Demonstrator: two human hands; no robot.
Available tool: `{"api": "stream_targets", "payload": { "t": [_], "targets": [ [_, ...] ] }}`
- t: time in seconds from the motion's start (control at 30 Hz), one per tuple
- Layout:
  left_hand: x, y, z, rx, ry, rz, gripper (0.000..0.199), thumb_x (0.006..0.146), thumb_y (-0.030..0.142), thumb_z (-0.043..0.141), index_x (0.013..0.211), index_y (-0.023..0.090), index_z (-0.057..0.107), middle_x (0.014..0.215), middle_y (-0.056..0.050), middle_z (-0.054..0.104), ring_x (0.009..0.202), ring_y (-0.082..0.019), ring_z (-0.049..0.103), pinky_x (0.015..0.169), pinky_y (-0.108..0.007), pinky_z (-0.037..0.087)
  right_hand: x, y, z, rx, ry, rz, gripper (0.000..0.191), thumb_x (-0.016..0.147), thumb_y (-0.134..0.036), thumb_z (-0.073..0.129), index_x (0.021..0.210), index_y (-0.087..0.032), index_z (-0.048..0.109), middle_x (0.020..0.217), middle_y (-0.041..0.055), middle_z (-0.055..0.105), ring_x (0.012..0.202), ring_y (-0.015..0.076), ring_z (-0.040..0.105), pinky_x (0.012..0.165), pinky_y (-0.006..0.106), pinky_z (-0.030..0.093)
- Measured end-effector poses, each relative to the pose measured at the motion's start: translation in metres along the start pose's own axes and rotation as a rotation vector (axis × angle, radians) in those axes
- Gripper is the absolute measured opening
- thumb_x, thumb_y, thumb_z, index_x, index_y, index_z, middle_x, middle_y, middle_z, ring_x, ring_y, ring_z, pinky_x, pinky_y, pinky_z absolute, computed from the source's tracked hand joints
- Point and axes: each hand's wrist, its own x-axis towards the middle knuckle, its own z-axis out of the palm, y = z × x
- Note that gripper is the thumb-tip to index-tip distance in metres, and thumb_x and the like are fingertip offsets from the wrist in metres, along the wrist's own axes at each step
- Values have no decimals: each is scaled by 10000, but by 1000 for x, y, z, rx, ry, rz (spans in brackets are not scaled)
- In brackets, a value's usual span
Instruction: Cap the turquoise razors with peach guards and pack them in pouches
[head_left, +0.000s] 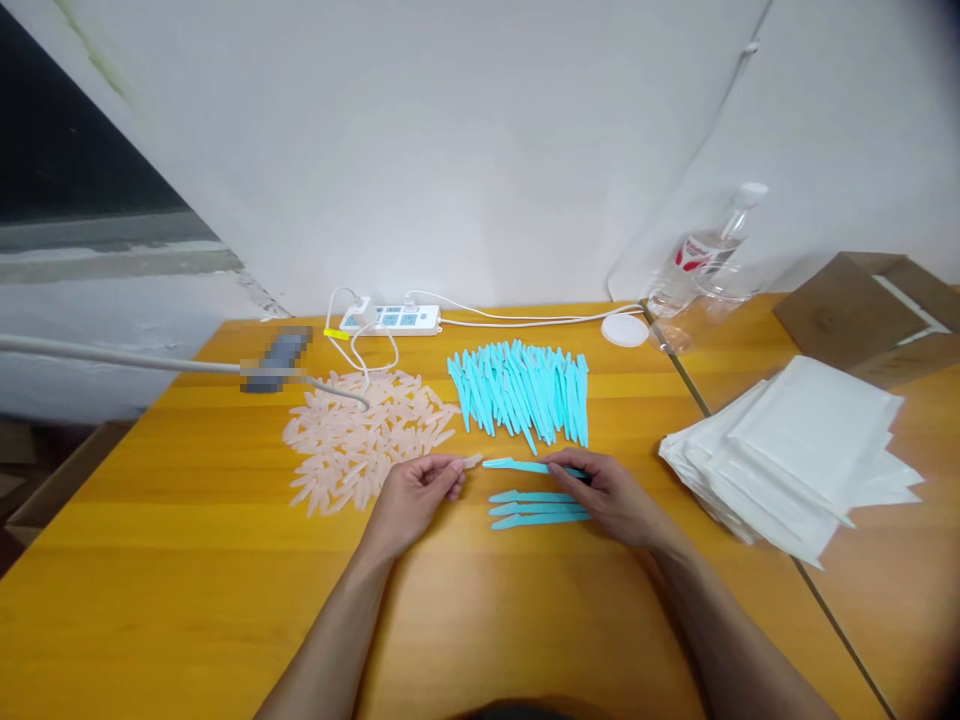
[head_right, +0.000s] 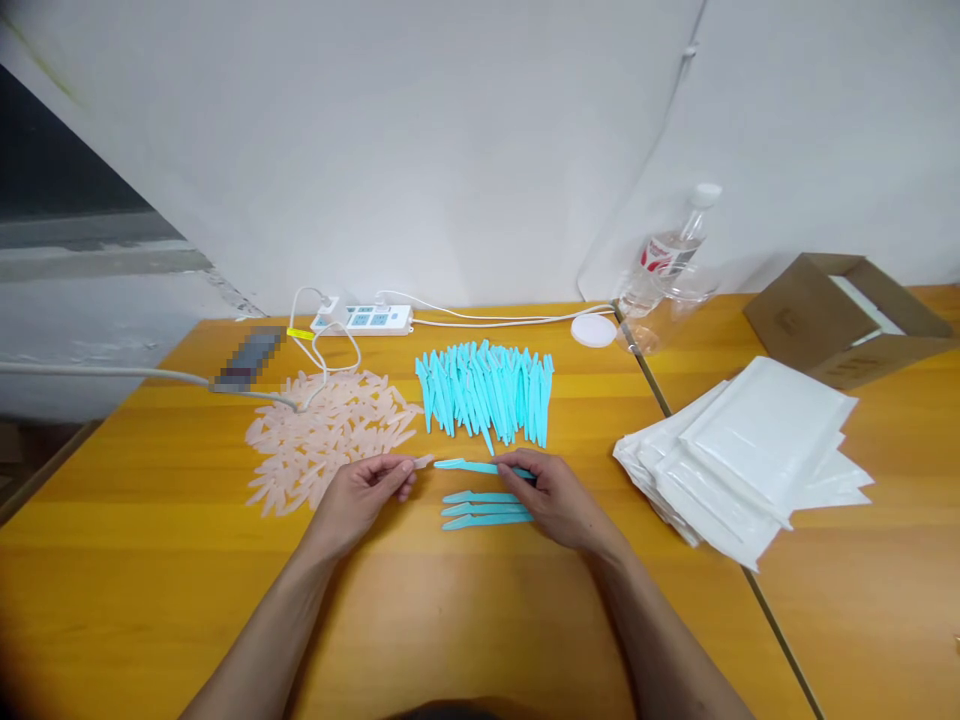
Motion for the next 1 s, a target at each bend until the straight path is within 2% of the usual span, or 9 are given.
{"api": "stream_targets", "payload": {
  "t": [0.13, 0.27, 0.4, 0.47, 0.6, 0.7, 0.8, 0.87, 1.0],
  "targets": [
    [-2, 0, 8, 16, -53, -33, 408, 845, 532, 702, 880, 128, 750, 746, -38, 715, 629, -125, 613, 631, -234, 493, 0, 2, 1, -10, -20, 4, 330, 1001, -458, 489, 1010, -209, 705, 918, 20, 672, 820, 173, 567, 704, 256, 441],
    [-3, 2, 17, 104, -98, 12, 390, 890, 522, 647, 897, 149, 758, 767, -36, 725, 651, -141, 619, 618, -240, 476, 1, 0, 3, -54, -47, -15, 344, 1008, -457, 474, 1020, -208, 710, 940, 36, 698, 812, 178, 600, 688, 260, 455],
    [0, 3, 26, 339, -62, 241, 282, 942, 423, 606, 943, 196, 773, 902, -54, 743, 808, -185, 656, 725, -287, 501, 3, -1, 5, -281, 31, -122, 337, 1016, -406, 474, 1009, -205, 744, 889, 54, 688, 830, 190, 607, 744, 285, 462],
    [2, 2, 29, 486, -36, 359, 240, 955, 366, 594, 927, 214, 778, 903, -59, 727, 852, -198, 649, 773, -315, 503, 3, 1, 5, -396, 59, -160, 322, 1009, -369, 491, 994, -200, 765, 887, 66, 686, 861, 199, 612, 790, 299, 465],
    [-1, 0, 32, 698, -53, 486, 234, 975, 304, 558, 930, 234, 777, 886, -61, 692, 877, -206, 629, 801, -343, 493, 0, 6, 4, -496, 56, -139, 287, 988, -335, 536, 968, -190, 783, 904, 73, 687, 846, 194, 622, 773, 291, 469],
    [-4, -1, 34, 785, -58, 548, 224, 969, 304, 571, 1065, 239, 762, 991, -79, 694, 944, -224, 623, 841, -369, 496, -4, 8, 1, -528, 55, -132, 287, 979, -335, 548, 914, -196, 790, 881, 65, 680, 821, 185, 622, 750, 282, 462],
    [-7, -1, 38, 838, -114, 626, 342, 958, 329, 600, 1286, 261, 671, 1229, -93, 678, 1099, -258, 598, 943, -426, 479, -5, 6, 1, -521, 47, -132, 292, 980, -338, 543, 894, -208, 790, 853, 52, 684, 807, 176, 631, 732, 269, 454],
    [-9, -3, 42, 878, -171, 687, 373, 965, 332, 595, 1331, 278, 639, 1318, -85, 659, 1147, -267, 582, 974, -457, 463, 0, 2, 3, -542, 118, -86, 305, 981, -353, 538, 878, -209, 787, 823, 46, 690, 758, 168, 634, 698, 263, 445],
    [-14, -4, 49, 930, -212, 739, 318, 986, 321, 561, 1279, 279, 677, 1280, -85, 693, 1105, -261, 600, 925, -459, 477, 23, -12, 13, -726, 359, 38, 321, 972, -418, 551, 946, -193, 779, 893, 72, 731, 791, 191, 669, 721, 279, 443]
  ]
}}
